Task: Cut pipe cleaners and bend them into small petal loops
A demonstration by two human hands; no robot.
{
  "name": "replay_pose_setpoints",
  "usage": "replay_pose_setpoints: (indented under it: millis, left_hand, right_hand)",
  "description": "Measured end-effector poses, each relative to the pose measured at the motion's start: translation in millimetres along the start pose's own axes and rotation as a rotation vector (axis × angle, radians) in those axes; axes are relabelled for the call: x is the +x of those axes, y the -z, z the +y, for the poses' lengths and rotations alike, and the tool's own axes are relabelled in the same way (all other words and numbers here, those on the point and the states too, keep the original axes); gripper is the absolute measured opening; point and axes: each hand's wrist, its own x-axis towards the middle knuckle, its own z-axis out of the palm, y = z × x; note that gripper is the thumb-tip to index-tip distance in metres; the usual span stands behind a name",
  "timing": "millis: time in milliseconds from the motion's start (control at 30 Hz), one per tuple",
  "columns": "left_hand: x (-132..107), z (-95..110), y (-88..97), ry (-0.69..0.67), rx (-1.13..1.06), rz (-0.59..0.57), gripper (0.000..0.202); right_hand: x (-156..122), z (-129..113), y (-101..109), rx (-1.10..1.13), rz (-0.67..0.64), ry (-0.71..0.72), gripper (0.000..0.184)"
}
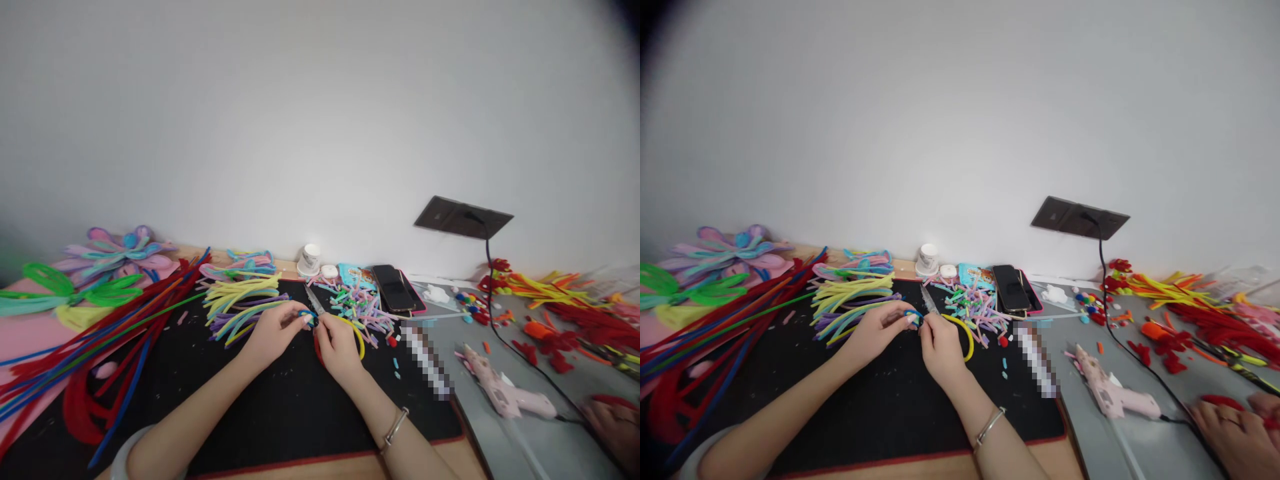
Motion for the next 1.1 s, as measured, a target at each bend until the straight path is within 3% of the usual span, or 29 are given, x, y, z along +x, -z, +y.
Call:
replay_pose_setpoints:
  millis: [133,333,533,600,733,833,900,1033,1100]
  left_hand:
    - [0,3,4.5,-0.012,0.050,0.018,0.021]
    - [3,6,22.9,-0.156,0.355,0.178,0.026]
    - [5,5,36.8,-0.203,0.471,0.259,0.024]
    - [5,6,35.3,-0.200,0.459,0.218,0.024]
    - [1,13,24.2,-0.198,0.448,0.016,0.024]
    - [-1,14,19.9,-0.206,0.492,-0.029,0.026]
    - [0,11,23.0,-0.224,0.555,0.055,0.029]
    - [3,4,38.2,-0.265,0.834,0.356,0.030]
    - [5,2,45.0,-0.235,0.993,0.417,0.028]
  right_hand:
    - [0,1,1,0.083,-0.013,-0.015,0.020]
    - [-2,6,1,0.212,0.112,-0.181,0.023]
    - [-3,9,1,0.206,0.127,-0.187,0.021]
    - [-3,7,1,0.192,0.087,-0.159,0.015]
    - [-2,2,0,0.101,-0.040,-0.035,0.009]
    - [-1,2,-2,0.008,-0.032,-0.016,0.011]
    - [1,4,-1,-0.063,0.004,-0.060,0.011]
    - [10,5,3,-0.236,0.037,-0.155,0.008]
    - [19,4,4,-0.293,0.002,-0.174,0.007]
